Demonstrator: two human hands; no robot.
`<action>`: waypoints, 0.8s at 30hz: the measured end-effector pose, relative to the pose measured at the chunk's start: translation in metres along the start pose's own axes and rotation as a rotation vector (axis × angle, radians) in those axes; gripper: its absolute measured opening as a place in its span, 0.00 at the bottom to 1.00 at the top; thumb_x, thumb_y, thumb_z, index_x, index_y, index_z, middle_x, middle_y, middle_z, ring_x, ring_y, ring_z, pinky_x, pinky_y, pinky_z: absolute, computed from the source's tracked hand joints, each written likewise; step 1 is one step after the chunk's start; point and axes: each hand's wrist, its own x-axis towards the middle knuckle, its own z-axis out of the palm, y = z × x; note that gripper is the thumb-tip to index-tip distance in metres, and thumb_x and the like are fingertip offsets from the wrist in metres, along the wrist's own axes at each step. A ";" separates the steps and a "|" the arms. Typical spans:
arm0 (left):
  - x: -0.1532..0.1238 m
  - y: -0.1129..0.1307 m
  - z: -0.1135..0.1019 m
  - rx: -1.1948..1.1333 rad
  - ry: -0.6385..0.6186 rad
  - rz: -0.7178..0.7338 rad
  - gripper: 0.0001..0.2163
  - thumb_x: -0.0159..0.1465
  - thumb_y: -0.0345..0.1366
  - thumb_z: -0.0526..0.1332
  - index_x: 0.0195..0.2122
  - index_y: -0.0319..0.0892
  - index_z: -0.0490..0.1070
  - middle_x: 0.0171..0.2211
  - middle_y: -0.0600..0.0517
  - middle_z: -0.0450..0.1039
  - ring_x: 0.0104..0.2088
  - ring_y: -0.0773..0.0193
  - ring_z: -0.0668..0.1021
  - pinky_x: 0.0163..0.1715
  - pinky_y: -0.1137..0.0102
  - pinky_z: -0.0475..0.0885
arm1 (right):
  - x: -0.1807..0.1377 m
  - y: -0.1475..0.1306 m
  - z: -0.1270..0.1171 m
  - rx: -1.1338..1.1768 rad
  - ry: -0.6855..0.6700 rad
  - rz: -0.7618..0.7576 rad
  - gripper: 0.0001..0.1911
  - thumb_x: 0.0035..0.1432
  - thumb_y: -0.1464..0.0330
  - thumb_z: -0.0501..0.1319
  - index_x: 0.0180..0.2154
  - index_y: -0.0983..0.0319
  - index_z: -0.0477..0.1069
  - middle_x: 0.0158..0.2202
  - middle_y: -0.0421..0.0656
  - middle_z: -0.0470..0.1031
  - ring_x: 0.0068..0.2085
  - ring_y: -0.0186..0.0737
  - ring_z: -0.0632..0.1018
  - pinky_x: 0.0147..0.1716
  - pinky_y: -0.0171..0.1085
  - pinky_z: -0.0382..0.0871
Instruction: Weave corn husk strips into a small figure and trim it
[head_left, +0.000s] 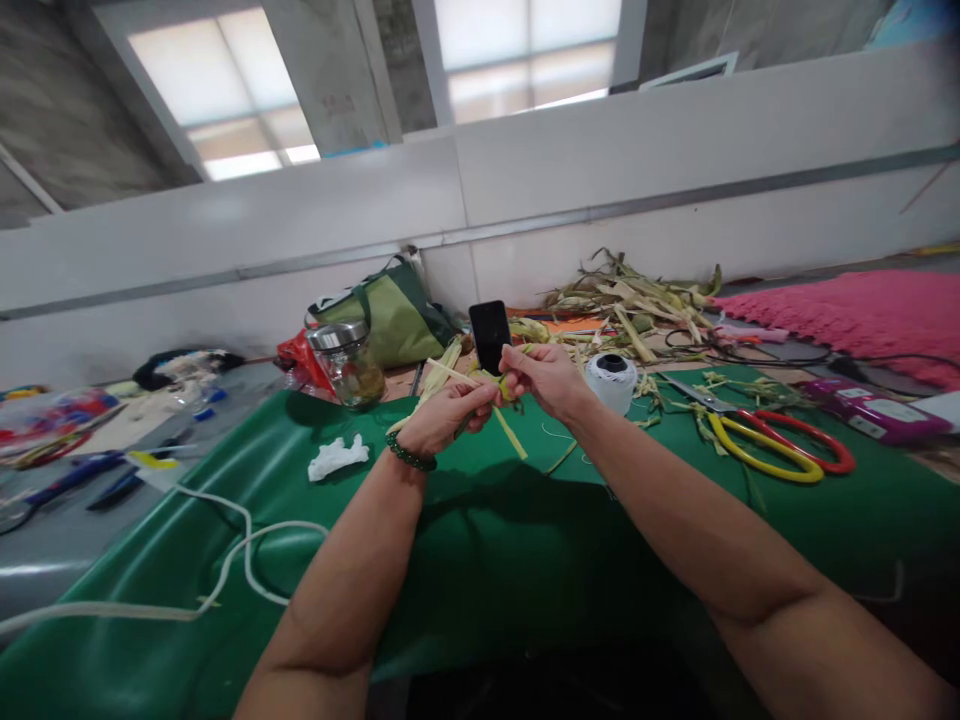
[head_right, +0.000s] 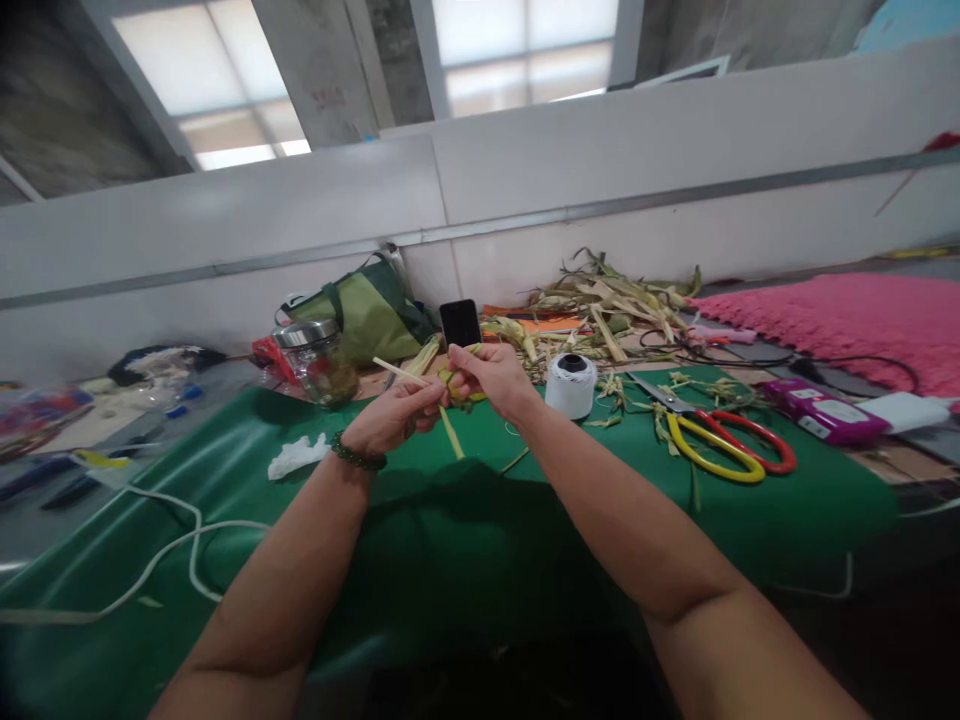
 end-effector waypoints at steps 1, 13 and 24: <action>0.000 0.000 0.000 0.014 0.008 0.006 0.21 0.49 0.53 0.69 0.23 0.38 0.69 0.16 0.59 0.57 0.17 0.76 0.60 0.16 0.77 0.52 | 0.000 0.001 0.002 0.023 0.038 0.008 0.27 0.33 0.48 0.72 0.21 0.65 0.71 0.14 0.36 0.69 0.14 0.25 0.67 0.15 0.27 0.63; 0.000 0.000 -0.009 -0.109 0.086 -0.065 0.16 0.58 0.44 0.66 0.39 0.36 0.72 0.18 0.57 0.65 0.18 0.74 0.67 0.17 0.78 0.60 | 0.001 -0.015 -0.023 -0.107 -0.160 0.010 0.20 0.40 0.54 0.72 0.23 0.64 0.74 0.16 0.37 0.72 0.18 0.26 0.69 0.18 0.28 0.62; 0.002 -0.004 -0.019 -0.076 0.064 -0.014 0.12 0.59 0.39 0.66 0.38 0.35 0.73 0.21 0.53 0.73 0.22 0.70 0.74 0.23 0.75 0.68 | 0.011 -0.011 -0.034 -0.476 0.124 -0.324 0.14 0.47 0.57 0.68 0.27 0.62 0.75 0.21 0.39 0.73 0.24 0.33 0.72 0.26 0.36 0.67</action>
